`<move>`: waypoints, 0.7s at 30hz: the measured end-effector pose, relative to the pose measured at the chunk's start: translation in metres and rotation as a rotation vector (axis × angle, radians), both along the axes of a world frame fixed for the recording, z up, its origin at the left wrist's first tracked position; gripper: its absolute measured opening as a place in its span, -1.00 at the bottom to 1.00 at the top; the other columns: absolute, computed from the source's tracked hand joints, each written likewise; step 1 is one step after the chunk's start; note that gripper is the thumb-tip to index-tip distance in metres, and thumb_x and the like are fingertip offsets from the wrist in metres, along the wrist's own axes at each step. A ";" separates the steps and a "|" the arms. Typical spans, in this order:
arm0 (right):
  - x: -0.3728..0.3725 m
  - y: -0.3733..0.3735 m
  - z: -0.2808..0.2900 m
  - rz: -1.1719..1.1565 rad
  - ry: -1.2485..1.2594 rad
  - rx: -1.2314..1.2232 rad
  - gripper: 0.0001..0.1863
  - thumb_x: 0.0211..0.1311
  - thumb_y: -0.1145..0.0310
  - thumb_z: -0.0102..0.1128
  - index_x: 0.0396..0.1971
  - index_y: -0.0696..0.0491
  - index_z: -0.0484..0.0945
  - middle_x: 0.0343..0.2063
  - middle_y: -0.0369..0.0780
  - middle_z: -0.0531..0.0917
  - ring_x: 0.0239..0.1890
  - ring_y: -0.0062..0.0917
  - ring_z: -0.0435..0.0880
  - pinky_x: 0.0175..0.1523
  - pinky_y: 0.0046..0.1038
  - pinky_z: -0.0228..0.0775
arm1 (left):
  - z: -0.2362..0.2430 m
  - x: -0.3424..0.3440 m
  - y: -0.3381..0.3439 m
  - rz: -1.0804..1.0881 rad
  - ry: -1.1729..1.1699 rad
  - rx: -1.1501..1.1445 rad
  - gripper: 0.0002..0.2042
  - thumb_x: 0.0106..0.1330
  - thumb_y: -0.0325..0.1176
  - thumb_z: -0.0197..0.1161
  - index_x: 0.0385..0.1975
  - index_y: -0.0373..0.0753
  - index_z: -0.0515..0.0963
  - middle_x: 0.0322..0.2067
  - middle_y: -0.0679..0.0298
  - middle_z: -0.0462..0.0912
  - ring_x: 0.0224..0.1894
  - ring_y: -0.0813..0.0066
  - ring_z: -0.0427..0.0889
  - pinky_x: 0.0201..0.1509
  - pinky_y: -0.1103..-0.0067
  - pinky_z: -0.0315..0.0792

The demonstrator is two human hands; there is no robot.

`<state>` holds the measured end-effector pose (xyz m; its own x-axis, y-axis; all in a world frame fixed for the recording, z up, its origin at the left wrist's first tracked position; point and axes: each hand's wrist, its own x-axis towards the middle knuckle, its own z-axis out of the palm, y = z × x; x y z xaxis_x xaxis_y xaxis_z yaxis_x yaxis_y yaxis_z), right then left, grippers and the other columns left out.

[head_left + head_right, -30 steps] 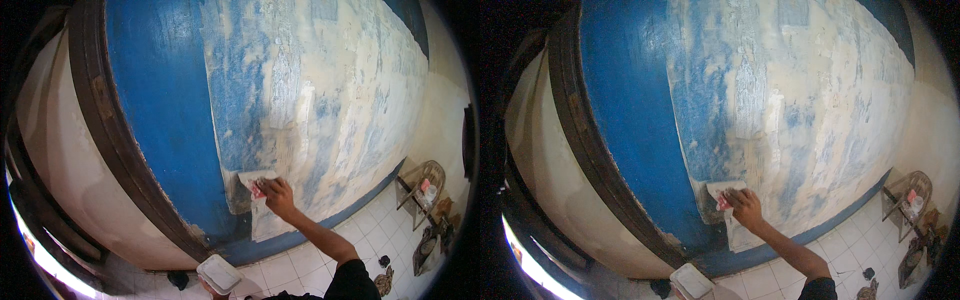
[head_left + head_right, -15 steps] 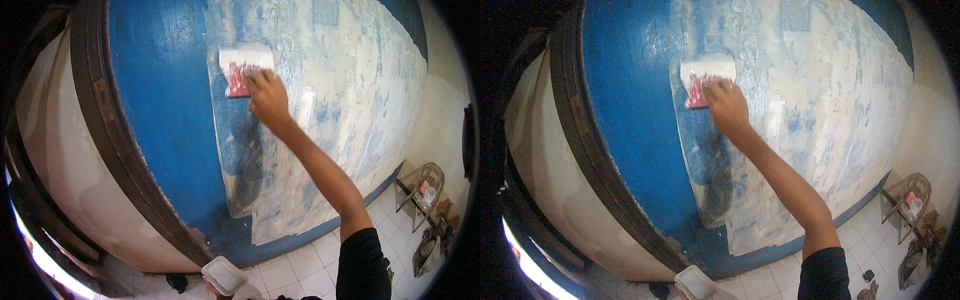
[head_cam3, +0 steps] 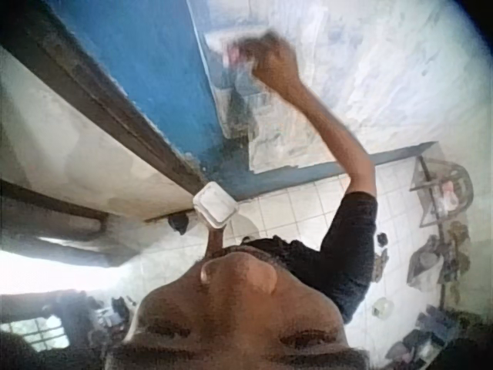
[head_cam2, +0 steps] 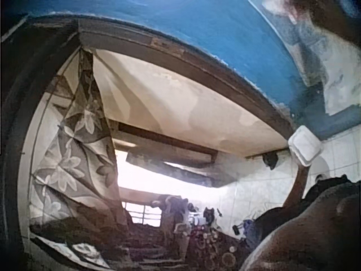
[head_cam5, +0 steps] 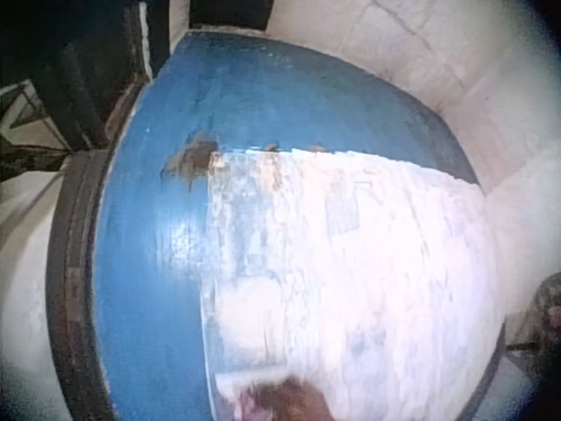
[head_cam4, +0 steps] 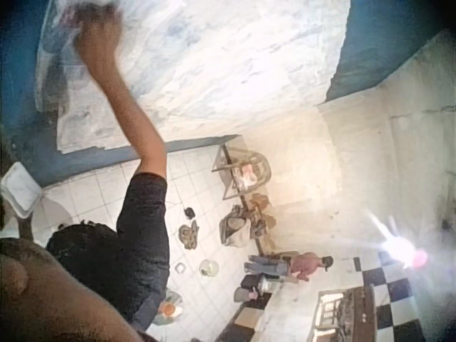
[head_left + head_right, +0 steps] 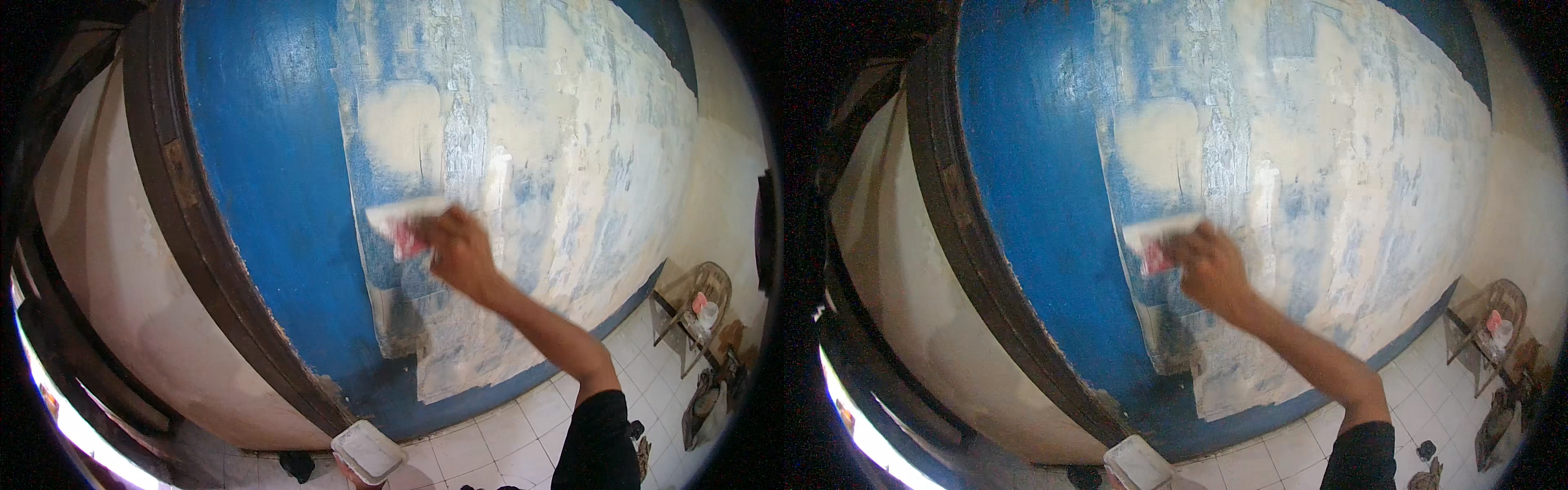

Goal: The person applies putty to a wall using a hand spreader, repeatedly dipping the tool into a small plastic container to collect more material.

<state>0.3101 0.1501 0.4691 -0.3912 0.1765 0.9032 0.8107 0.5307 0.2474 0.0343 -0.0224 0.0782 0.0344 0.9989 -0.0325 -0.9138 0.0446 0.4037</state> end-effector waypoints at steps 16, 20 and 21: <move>0.016 0.083 0.030 -0.084 -0.005 0.243 -0.60 -0.14 0.67 0.17 -0.18 0.18 0.63 -0.11 -0.21 0.57 -0.16 -0.32 0.44 -0.08 -0.37 0.38 | -0.003 0.006 -0.005 -0.009 -0.011 -0.027 -0.21 0.25 0.39 -0.21 0.33 -0.08 0.19 0.26 0.14 0.34 0.22 -0.04 0.38 0.22 -0.06 0.27; 0.005 0.067 -0.069 -0.094 0.043 0.128 -0.65 -0.10 0.59 0.20 -0.21 0.09 0.67 0.00 -0.24 0.56 0.02 -0.31 0.49 0.11 -0.29 0.38 | -0.001 0.006 -0.003 -0.001 -0.009 -0.023 -0.21 0.25 0.39 -0.21 0.33 -0.08 0.19 0.26 0.14 0.34 0.22 -0.05 0.38 0.22 -0.06 0.27; 0.005 0.060 -0.094 -0.092 -0.031 0.079 -0.63 -0.12 0.60 0.19 -0.20 0.09 0.67 0.00 -0.23 0.54 -0.01 -0.27 0.50 0.10 -0.25 0.38 | -0.002 0.007 -0.003 -0.003 -0.012 -0.026 -0.21 0.25 0.39 -0.21 0.33 -0.08 0.19 0.26 0.14 0.34 0.22 -0.05 0.38 0.22 -0.06 0.27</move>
<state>0.3154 0.2104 0.3754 -0.4049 0.1415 0.9034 0.8463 0.4321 0.3116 0.0418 -0.0254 0.0760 0.0378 0.9976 -0.0580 -0.9185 0.0575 0.3911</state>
